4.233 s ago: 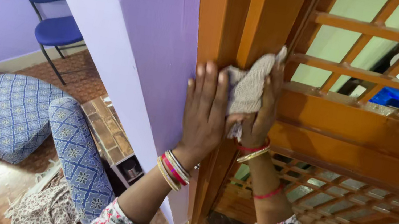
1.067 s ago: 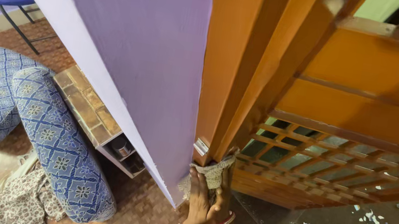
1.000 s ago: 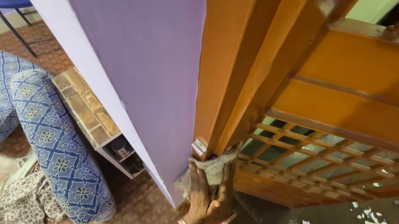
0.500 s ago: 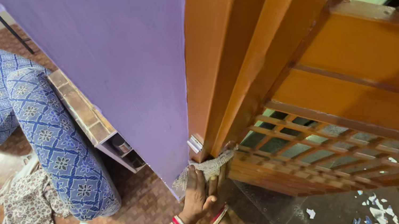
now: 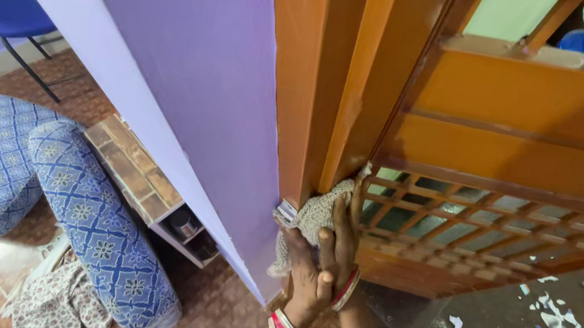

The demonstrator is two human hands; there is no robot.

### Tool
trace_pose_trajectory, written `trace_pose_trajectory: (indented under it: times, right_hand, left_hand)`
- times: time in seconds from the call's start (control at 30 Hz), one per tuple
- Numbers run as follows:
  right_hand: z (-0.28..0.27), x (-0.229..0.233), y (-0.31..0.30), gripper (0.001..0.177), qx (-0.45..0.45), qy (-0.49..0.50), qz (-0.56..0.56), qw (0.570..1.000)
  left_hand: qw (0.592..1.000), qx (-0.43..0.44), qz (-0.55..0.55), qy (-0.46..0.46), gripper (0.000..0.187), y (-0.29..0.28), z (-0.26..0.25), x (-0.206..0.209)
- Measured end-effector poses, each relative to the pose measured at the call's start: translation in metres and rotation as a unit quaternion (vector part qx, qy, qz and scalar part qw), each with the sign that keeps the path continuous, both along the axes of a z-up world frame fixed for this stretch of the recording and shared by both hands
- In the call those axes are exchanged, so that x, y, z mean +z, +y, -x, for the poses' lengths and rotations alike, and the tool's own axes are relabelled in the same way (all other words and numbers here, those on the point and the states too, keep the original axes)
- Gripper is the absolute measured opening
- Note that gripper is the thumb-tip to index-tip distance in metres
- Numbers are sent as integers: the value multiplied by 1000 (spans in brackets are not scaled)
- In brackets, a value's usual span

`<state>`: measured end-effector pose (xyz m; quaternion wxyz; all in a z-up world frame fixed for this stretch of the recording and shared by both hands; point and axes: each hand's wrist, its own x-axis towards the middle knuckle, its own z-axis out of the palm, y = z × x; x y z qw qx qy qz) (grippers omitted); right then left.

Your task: The person wipes the surface of a carved wooden door and its frame with a cloth, moving the cloth over the wooden panels and the metal latch.

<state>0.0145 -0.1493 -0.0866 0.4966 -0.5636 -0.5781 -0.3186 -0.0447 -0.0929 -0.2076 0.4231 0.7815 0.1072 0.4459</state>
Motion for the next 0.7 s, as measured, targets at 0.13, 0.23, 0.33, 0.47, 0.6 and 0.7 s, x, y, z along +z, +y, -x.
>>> trace_pose_trajectory:
  times: [0.13,0.23,0.33,0.47,0.6,0.7]
  right_hand:
    - [-6,-39,14,65,-4,33,-35,999]
    - [7,-107,0,66,-56,278,104,953]
    - [9,-157,5,67,-56,329,99,937]
    - [7,-169,8,67,-46,323,82,942]
    - [-1,-126,-9,67,-42,275,52,959]
    - [-3,-92,-31,67,-57,229,33,971]
  left_hand:
    - [995,52,-67,60,99,10,-14,-58]
    - [996,47,-56,57,99,11,-4,-102]
    - [997,18,-21,70,103,6,9,-124]
    - [998,6,7,67,103,-3,14,-111]
    - [998,23,-27,43,103,-16,4,-74]
    - [1000,7,-8,16,105,-29,-10,-42]
